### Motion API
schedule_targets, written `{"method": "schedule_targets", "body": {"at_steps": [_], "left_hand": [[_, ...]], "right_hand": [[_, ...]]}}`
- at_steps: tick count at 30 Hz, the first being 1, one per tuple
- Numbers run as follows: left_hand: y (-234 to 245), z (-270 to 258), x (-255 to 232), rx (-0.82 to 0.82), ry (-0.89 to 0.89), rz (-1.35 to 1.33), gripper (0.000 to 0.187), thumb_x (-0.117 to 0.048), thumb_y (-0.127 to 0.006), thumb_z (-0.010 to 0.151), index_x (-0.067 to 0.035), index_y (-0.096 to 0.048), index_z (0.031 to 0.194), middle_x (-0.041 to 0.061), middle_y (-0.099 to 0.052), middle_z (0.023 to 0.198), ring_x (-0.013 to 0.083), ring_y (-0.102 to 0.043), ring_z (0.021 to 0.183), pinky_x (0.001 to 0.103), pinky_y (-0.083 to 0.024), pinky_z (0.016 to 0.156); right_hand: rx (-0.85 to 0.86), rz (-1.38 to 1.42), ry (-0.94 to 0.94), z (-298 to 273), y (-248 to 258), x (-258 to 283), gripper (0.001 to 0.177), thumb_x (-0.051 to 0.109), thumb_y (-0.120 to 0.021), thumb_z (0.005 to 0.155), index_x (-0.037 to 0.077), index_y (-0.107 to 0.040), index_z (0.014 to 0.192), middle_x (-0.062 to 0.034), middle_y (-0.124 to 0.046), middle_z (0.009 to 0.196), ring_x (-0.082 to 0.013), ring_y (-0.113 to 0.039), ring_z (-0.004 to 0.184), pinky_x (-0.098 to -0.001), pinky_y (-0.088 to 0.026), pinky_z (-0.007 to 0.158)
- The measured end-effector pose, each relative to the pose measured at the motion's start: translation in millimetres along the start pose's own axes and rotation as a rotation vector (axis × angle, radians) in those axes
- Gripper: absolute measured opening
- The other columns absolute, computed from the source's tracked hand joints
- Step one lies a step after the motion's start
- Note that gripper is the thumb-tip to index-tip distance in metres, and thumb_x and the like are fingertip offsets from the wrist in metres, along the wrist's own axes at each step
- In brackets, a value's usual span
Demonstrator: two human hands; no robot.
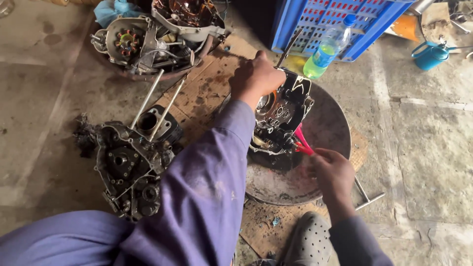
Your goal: Cleaning internal motorcycle engine casing parts with a brush and fluid.
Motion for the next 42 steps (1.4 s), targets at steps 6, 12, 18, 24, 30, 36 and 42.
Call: {"method": "schedule_targets", "body": {"at_steps": [6, 12, 18, 24, 30, 36, 42], "left_hand": [[-4.9, 8.4, 4.1, -0.017, 0.002, -0.023, 0.082, -0.035, -0.063, 0.075, -0.025, -0.037, 0.153, 0.019, -0.043, 0.152, 0.0387, -0.046, 0.138, 0.050, -0.037, 0.113], [0.4, 4.7, 1.1, 0.017, -0.004, -0.016, 0.079, -0.033, -0.061, 0.076, -0.022, -0.044, 0.152, 0.017, -0.054, 0.147, 0.0372, -0.053, 0.136, 0.048, -0.042, 0.113], [2.3, 2.3, 5.6, 0.013, -0.003, -0.050, 0.080, -0.031, -0.061, 0.076, -0.019, -0.042, 0.153, 0.016, -0.057, 0.146, 0.0352, -0.055, 0.135, 0.046, -0.044, 0.112], [5.7, 2.3, 19.1, -0.007, 0.025, -0.098, 0.079, -0.029, -0.064, 0.075, -0.016, -0.043, 0.150, 0.017, -0.057, 0.145, 0.0353, -0.056, 0.134, 0.044, -0.045, 0.111], [6.4, 9.4, 29.1, -0.017, 0.010, -0.137, 0.074, -0.027, -0.067, 0.074, -0.010, -0.048, 0.144, 0.019, -0.057, 0.144, 0.0352, -0.056, 0.134, 0.042, -0.042, 0.114], [0.3, 35.6, 53.5, -0.047, 0.003, -0.166, 0.076, -0.026, -0.071, 0.072, -0.007, -0.048, 0.142, 0.022, -0.057, 0.142, 0.0364, -0.056, 0.132, 0.042, -0.041, 0.112], [2.4, 25.8, 48.8, -0.052, -0.008, -0.217, 0.072, -0.023, -0.071, 0.070, -0.003, -0.054, 0.137, 0.022, -0.066, 0.136, 0.0320, -0.065, 0.128, 0.037, -0.049, 0.111]], "right_hand": [[-0.067, 0.008, 0.200, 9.8, -18.1, -35.6, 0.032, 0.023, -0.071, 0.098, -0.002, -0.074, 0.117, -0.0126, -0.077, 0.085, -0.0138, -0.072, 0.065, -0.0268, -0.057, 0.057], [-0.133, -0.517, 0.454, 2.7, -6.7, 9.6, 0.026, 0.027, -0.073, 0.096, 0.005, -0.083, 0.107, -0.0158, -0.079, 0.085, -0.0177, -0.074, 0.070, -0.0291, -0.057, 0.067], [0.037, -0.415, 0.092, -20.2, -1.3, 9.0, 0.028, 0.028, -0.068, 0.094, 0.010, -0.079, 0.113, -0.0099, -0.080, 0.087, -0.0182, -0.078, 0.064, -0.0330, -0.064, 0.064], [0.081, -0.401, 0.452, -23.0, -43.8, -16.4, 0.029, 0.028, -0.072, 0.092, 0.011, -0.081, 0.114, -0.0144, -0.077, 0.108, -0.0236, -0.076, 0.089, -0.0361, -0.058, 0.082], [0.145, -0.363, 0.768, -56.6, -58.4, 12.7, 0.030, 0.024, -0.066, 0.091, 0.005, -0.076, 0.112, -0.0193, -0.075, 0.108, -0.0346, -0.075, 0.093, -0.0397, -0.059, 0.081], [0.050, -0.387, 0.666, -28.6, -68.1, -5.2, 0.022, 0.024, -0.066, 0.094, 0.006, -0.078, 0.099, -0.0181, -0.077, 0.104, -0.0342, -0.076, 0.090, -0.0410, -0.059, 0.083], [0.005, -0.406, 0.571, -24.9, -59.4, 1.9, 0.026, 0.028, -0.065, 0.095, 0.008, -0.079, 0.103, -0.0184, -0.077, 0.101, -0.0333, -0.076, 0.087, -0.0412, -0.060, 0.080]]}}
Point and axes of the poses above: each hand's wrist, its own z-axis towards the middle knuckle, its own y-axis out of the back of the hand, x = y × z, the point moved 8 cm from there along z, towards the middle knuckle
